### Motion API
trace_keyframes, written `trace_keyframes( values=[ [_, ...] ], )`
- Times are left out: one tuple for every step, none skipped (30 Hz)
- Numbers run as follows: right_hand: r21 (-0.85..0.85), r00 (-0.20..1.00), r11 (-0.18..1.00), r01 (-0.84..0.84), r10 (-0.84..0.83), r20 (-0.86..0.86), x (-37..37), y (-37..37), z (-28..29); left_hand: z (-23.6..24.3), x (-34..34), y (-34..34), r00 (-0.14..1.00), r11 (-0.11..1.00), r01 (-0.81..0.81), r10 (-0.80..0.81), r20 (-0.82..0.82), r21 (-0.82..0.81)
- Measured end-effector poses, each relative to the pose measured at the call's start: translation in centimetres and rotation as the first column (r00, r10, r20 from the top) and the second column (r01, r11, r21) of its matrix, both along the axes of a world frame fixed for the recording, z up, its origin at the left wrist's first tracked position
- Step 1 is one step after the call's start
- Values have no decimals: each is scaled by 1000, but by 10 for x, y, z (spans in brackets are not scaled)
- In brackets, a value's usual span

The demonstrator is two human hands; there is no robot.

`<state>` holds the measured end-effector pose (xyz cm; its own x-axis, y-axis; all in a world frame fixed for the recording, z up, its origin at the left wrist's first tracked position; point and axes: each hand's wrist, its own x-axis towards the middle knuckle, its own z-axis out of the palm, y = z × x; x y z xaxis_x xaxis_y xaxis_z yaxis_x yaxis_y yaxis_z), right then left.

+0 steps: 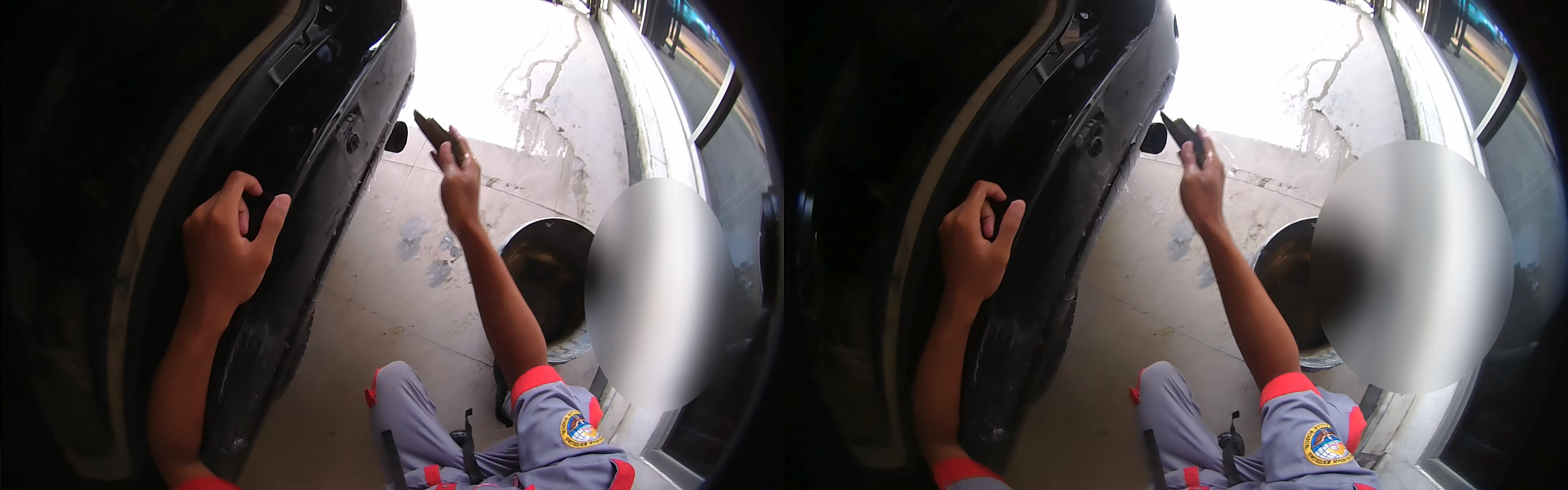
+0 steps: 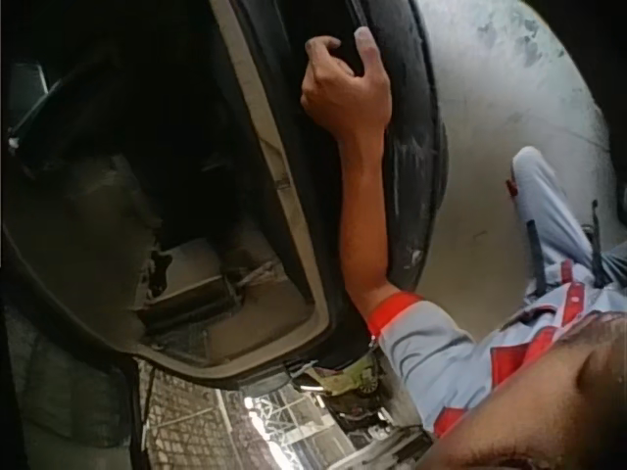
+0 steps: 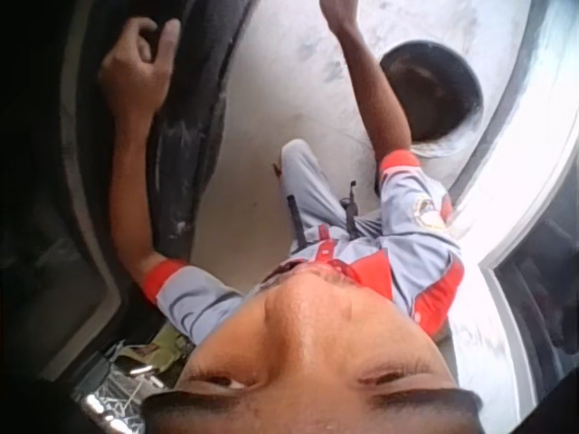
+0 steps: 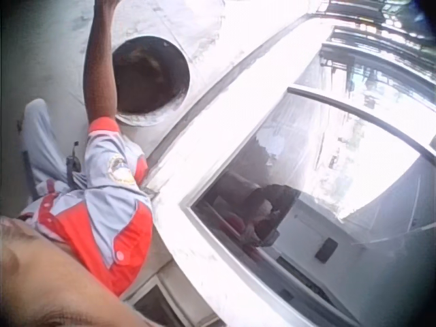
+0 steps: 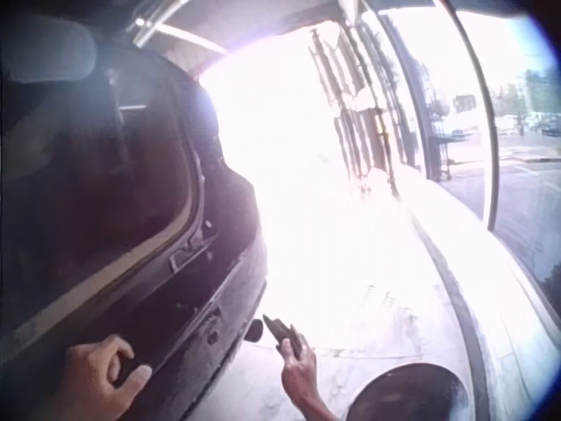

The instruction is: The person sands the surface of a black car bumper with a piece of sandpaper, repeatedly dipping the sandpaper into a bucket of water.

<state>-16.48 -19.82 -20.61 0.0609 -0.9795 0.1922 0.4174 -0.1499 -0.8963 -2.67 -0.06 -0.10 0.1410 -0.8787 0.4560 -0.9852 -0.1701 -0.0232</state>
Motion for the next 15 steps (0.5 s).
trace_keyframes(
  values=[
    [-49,999,997,53,-53,-5,14,6,-10,0,0,0,1000,1000,-4,4,1,4],
    [-96,995,990,103,-104,-3,30,12,-17,1,1,0,1000,1000,-11,11,6,9],
    [-126,988,981,147,-151,-24,41,20,-15,-1,2,1,1000,1000,-16,16,7,17],
    [-106,985,980,171,-174,-20,50,28,-12,-1,3,0,1000,1000,-18,18,6,13],
    [-139,975,966,217,-221,-12,59,33,-5,0,2,0,1000,1000,-17,17,10,7],
    [-172,963,950,262,-268,-13,66,36,-5,-2,3,-1,1000,1000,-16,16,5,2],
    [-208,966,944,254,-257,14,73,39,-6,-3,4,0,1000,1000,0,0,-1,14],
    [-245,969,937,248,-244,47,78,42,-6,-3,2,0,1000,1000,-4,4,-11,20],
    [-240,983,953,186,-179,49,81,44,-2,2,-1,2,1000,999,-16,16,-11,30],
    [-201,989,970,135,-121,85,82,48,1,5,-3,5,1000,999,-29,29,-10,41],
    [-173,991,980,101,-83,107,77,46,6,7,-3,9,999,999,-40,41,-30,33],
    [-141,992,988,64,-47,121,76,46,4,4,2,17,998,998,-55,56,-39,34],
    [-164,993,984,67,-50,108,78,47,2,1,7,27,996,997,-70,72,-48,35],
    [-205,995,976,73,-57,85,78,46,1,-2,10,30,994,997,-81,82,-68,19],
    [-246,996,966,77,-64,62,79,44,1,-3,13,30,996,997,-73,73,-58,3]
  ],
)
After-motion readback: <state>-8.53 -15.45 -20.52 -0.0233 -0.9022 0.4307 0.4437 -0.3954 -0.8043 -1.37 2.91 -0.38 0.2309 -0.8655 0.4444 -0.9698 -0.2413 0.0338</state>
